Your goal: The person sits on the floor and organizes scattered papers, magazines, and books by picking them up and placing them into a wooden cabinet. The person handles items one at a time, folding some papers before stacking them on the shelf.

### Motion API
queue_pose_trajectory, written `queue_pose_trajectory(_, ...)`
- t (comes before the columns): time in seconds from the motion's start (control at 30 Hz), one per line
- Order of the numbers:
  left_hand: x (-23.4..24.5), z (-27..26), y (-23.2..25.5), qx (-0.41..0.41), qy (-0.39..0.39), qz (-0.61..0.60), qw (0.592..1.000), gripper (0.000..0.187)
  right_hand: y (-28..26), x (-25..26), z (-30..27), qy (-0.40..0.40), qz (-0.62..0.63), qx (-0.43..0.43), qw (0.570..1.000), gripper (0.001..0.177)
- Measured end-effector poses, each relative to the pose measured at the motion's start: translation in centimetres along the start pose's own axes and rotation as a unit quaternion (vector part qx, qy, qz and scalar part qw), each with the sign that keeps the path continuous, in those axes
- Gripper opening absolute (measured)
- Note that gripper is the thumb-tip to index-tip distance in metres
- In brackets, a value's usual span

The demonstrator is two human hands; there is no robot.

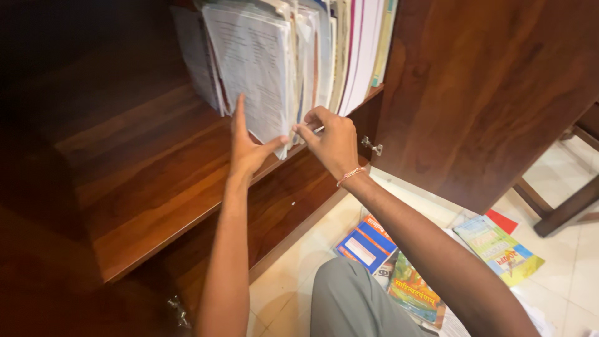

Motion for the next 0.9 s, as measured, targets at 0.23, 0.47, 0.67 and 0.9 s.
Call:
queue_pose_trajectory(0.23,0.8,-0.7,0.8,-0.034,0.019,-0.049,0.998,0.107,2.2,1.2,-1.9,-0.063,0.107,-0.120,0.985,0.021)
queue_pose_trajectory(0.47,1.2,-2.5,6.2,-0.176,0.059,-0.017,0.982,0.066,4.0,5.2,-5.8,-0.116,0.381,-0.143,0.906,0.027)
queue_pose_trajectory(0.67,-6.1,-9.2,11.7,-0.264,0.000,-0.138,0.955,0.056,6.8,12.7,-10.6,-0.122,0.461,-0.119,0.871,0.034)
queue_pose_trajectory(0.9,-20.6,-17.1,12.7,-0.186,-0.128,-0.226,0.948,0.041,14.4,23.6,-19.6,-0.003,0.315,-0.241,0.918,0.034)
Point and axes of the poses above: each hand's wrist, its own z-axis towards the middle knuckle, its own x-axis out of the back of the hand, y = z × x, the point moved 9 cm from there along z, towards the middle knuckle, and after that the axes turned 10 degrees about -z, right-handed, at the moved point
